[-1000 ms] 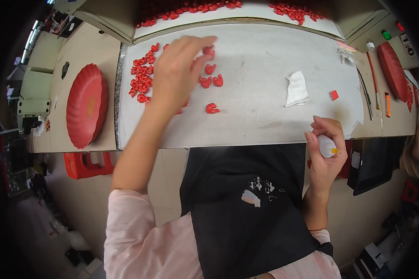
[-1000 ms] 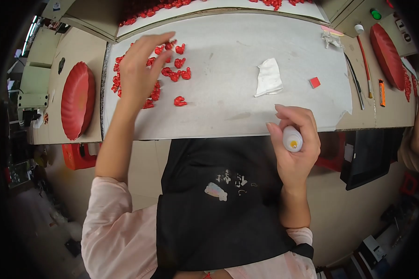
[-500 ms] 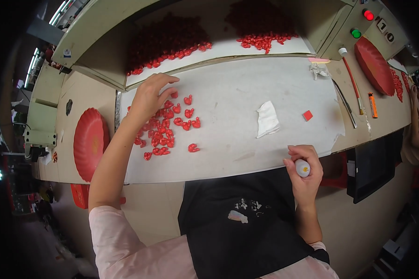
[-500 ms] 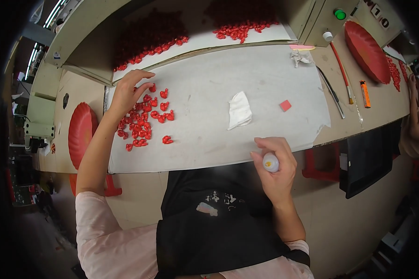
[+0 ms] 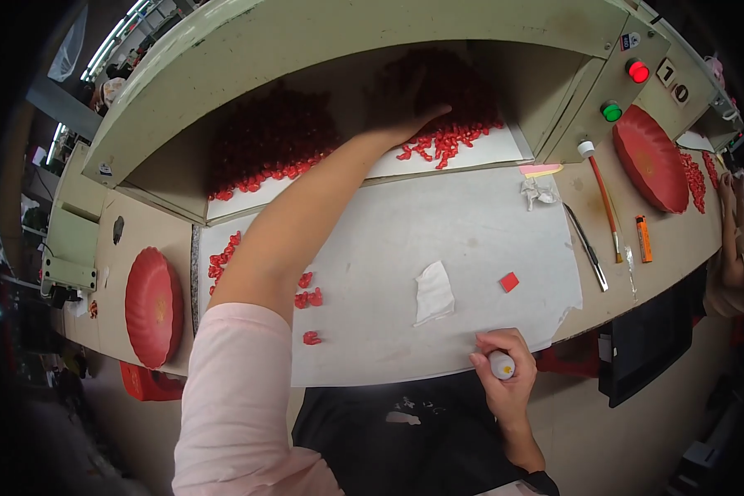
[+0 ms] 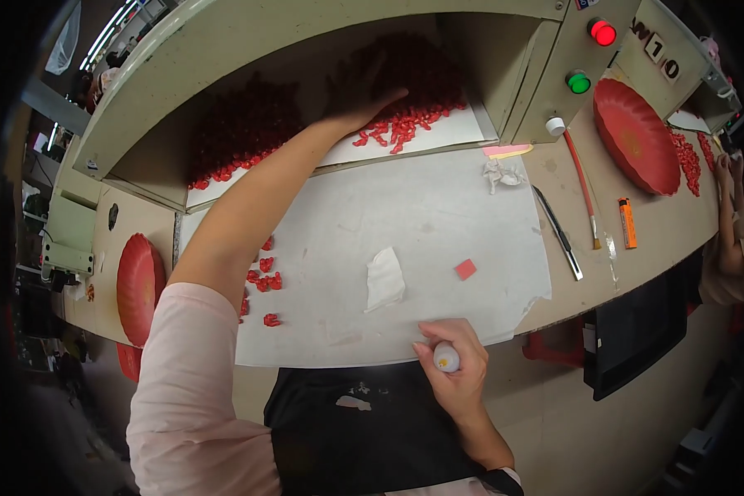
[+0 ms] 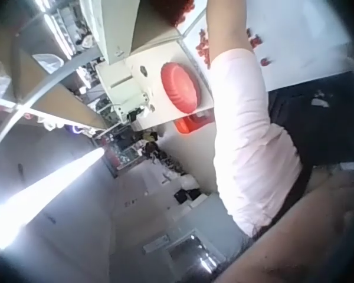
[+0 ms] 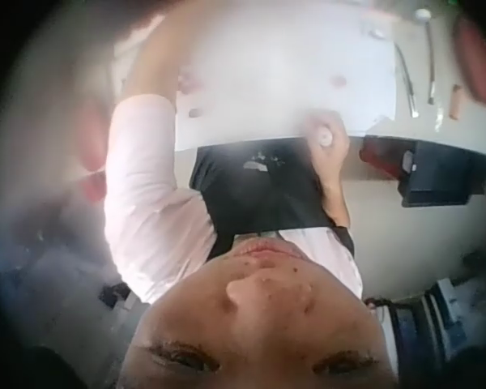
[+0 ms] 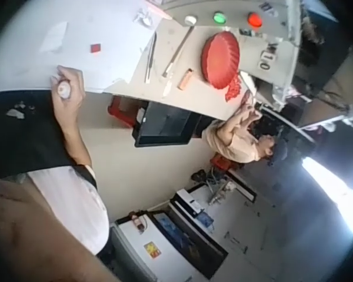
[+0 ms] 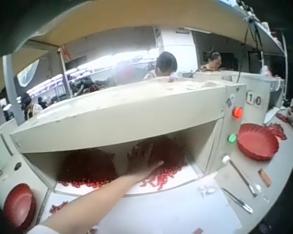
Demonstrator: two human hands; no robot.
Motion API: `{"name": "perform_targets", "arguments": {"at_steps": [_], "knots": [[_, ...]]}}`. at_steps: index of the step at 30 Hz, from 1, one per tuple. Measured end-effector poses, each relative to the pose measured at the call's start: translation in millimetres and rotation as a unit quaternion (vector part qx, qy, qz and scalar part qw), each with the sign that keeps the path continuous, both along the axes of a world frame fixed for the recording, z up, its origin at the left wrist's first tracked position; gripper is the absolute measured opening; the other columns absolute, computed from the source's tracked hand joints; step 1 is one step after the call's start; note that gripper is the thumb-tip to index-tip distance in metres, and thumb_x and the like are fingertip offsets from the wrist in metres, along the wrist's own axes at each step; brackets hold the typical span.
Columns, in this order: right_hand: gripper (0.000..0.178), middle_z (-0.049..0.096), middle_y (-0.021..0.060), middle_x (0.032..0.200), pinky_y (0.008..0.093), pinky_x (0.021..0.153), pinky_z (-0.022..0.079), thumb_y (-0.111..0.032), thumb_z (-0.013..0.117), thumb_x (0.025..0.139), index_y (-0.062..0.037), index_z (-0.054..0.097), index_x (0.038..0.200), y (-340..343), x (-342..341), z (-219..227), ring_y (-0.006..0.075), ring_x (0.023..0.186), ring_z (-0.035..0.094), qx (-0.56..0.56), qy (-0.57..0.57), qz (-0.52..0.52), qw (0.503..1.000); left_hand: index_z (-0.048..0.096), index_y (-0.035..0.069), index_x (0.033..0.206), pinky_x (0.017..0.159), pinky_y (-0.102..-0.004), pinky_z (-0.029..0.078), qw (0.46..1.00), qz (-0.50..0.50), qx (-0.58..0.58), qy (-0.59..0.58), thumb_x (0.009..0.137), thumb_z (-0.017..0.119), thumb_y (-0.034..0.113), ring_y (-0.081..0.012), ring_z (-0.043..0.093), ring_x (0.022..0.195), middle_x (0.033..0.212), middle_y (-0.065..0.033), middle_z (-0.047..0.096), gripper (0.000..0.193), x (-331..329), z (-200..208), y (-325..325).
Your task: The person assembles red plastic figurines by applying glue from a glue bottle to individual plastic parts and joining them by hand.
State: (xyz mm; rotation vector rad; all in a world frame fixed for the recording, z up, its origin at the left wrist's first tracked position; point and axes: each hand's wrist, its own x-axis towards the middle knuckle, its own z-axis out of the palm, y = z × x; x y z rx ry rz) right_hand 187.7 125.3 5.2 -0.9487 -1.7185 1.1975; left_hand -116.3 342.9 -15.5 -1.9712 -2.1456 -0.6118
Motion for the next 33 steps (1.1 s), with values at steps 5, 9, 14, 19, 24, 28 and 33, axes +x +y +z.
{"name": "perform_targets", "arguments": {"at_steps": [5, 9, 14, 19, 24, 28, 33], "knots": [[0.021, 0.055, 0.0071, 0.079, 0.0222, 0.062, 0.040, 0.005, 0.062, 0.065, 0.0000, 0.057, 0.086, 10, 0, 4, 0.0122, 0.066, 0.050, -0.018, 0.008, 0.022, 1.000, 0.023, 0.019, 0.134, 0.100, -0.0505, 0.013, 0.999, 0.005, -0.039, -0.037, 0.071, 0.041, 0.067, -0.0361, 0.017, 0.125, 0.137, -0.0187, 0.017, 0.081, -32, 12, 14], [0.021, 0.055, 0.0071, 0.078, 0.0221, 0.062, 0.040, 0.004, 0.063, 0.066, 0.0000, 0.057, 0.086, 14, 3, 0, 0.0123, 0.066, 0.050, -0.018, 0.015, 0.013, 1.000, 0.022, 0.016, 0.134, 0.102, -0.0419, 0.017, 0.972, -0.123, -0.102, -0.174, 0.071, 0.046, 0.063, -0.0349, 0.015, 0.127, 0.137, -0.0205, 0.015, 0.082, -24, 23, -21], [0.021, 0.054, 0.0069, 0.077, 0.0220, 0.062, 0.040, 0.004, 0.063, 0.066, 0.0004, 0.057, 0.086, 12, -4, 0, 0.0124, 0.066, 0.050, -0.016, 0.014, 0.032, 0.999, 0.018, 0.015, 0.135, 0.103, -0.0397, 0.017, 0.974, -0.105, -0.171, -0.110, 0.068, 0.050, 0.064, -0.0356, 0.007, 0.128, 0.139, -0.0217, 0.008, 0.089, 20, 24, -54], [0.020, 0.055, 0.0080, 0.076, 0.0228, 0.057, 0.040, 0.004, 0.065, 0.066, 0.0005, 0.058, 0.085, 3, -3, 0, 0.0133, 0.060, 0.051, 0.008, 0.013, 0.017, 1.000, 0.016, 0.023, 0.135, 0.103, -0.0407, 0.014, 0.992, -0.017, -0.089, -0.083, 0.069, 0.049, 0.064, -0.0349, 0.004, 0.129, 0.140, -0.0202, 0.002, 0.085, 31, 11, -34], [0.021, 0.053, 0.0063, 0.077, 0.0215, 0.064, 0.039, 0.005, 0.061, 0.067, 0.0012, 0.056, 0.087, -4, 0, 0, 0.0118, 0.068, 0.050, -0.015, 0.003, 0.017, 1.000, 0.037, 0.018, 0.127, 0.100, -0.0448, 0.020, 0.999, 0.036, -0.002, 0.020, 0.082, 0.038, 0.051, -0.0358, 0.033, 0.116, 0.130, -0.0144, 0.034, 0.055, -33, 18, -37], [0.021, 0.053, 0.0063, 0.076, 0.0215, 0.064, 0.039, 0.004, 0.061, 0.067, 0.0009, 0.056, 0.087, -3, -7, 2, 0.0116, 0.068, 0.050, 0.004, -0.008, 0.037, 0.999, 0.047, 0.020, 0.118, 0.097, -0.0461, 0.024, 0.960, 0.153, -0.062, 0.228, 0.085, 0.038, 0.039, -0.0289, 0.043, 0.109, 0.125, -0.0082, 0.041, 0.039, -107, 26, -68], [0.021, 0.053, 0.0060, 0.075, 0.0214, 0.064, 0.040, 0.005, 0.061, 0.067, 0.0008, 0.056, 0.087, -8, -12, 6, 0.0114, 0.067, 0.050, 0.011, -0.015, 0.049, 0.999, 0.053, 0.014, 0.110, 0.094, -0.0403, 0.031, 0.988, -0.016, -0.087, 0.129, 0.084, 0.043, 0.035, -0.0295, 0.041, 0.110, 0.119, -0.0112, 0.046, 0.035, -118, 28, -91]]}}
